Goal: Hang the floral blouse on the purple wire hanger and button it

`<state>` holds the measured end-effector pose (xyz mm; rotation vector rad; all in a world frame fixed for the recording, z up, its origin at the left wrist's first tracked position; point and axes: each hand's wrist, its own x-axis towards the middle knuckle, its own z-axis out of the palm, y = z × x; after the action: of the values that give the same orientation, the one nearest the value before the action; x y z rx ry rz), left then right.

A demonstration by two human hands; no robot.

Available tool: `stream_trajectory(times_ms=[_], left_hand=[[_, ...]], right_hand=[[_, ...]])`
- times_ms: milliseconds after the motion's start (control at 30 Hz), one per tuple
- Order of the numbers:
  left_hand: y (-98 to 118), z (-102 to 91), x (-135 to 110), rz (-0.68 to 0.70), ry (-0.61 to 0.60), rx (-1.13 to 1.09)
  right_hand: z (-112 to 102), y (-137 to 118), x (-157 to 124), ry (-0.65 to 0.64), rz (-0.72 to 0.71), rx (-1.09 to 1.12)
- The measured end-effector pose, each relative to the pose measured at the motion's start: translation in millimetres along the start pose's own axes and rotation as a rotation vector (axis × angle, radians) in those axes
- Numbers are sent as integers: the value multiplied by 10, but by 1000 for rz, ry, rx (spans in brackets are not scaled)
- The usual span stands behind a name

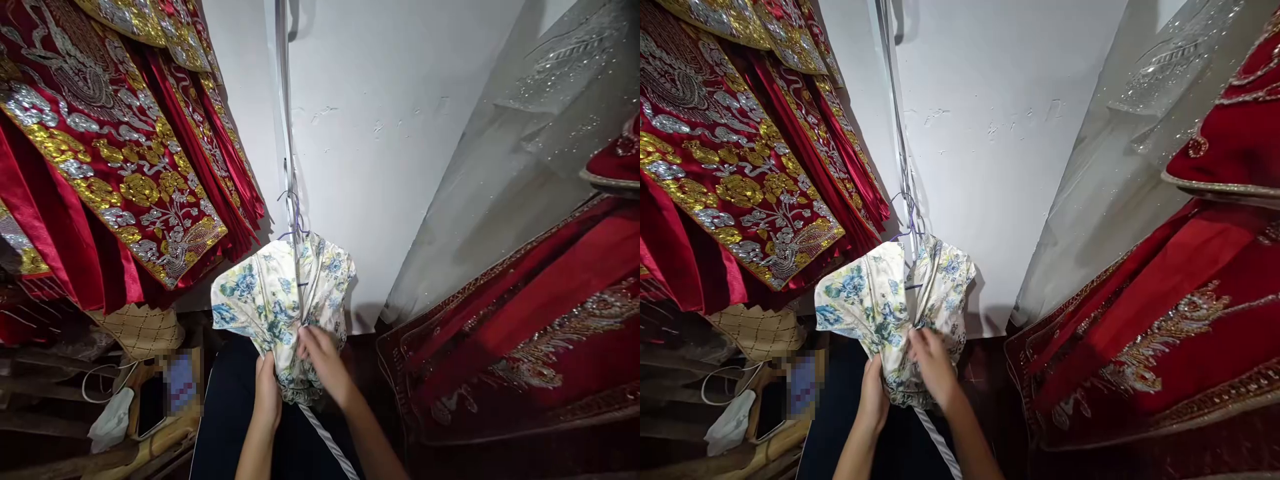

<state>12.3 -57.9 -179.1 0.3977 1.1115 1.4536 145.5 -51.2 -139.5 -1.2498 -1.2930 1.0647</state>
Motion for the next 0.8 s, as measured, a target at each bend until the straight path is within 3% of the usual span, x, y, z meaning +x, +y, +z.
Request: stream_trajectory(times_ms=[67,167,267,367,467,600,700,800], left_hand=[[38,-13,-44,18,-2,34],[162,-77,-52,-2,-16,67],[214,-123,-53,-40,-96,64],[148,-137,-72,-74,-160,75],[68,-140,-91,-117,-122,64],[100,-126,-92,-112,-118,44],[239,-139,-56,35,-83,104],[399,-178,-28,477,183,233]], right_hand=[[236,108,-99,-140,60,66],[341,155,-121,-146,88,77],[223,103,-4,-47,64,68],[48,-11,153,-35,1,37],[-68,-114,246,-128,-3,-17],[-70,-156,222,-267,47,-28],[-39,-164,172,-232,52,28],[-54,-173,138,-165,73,78]])
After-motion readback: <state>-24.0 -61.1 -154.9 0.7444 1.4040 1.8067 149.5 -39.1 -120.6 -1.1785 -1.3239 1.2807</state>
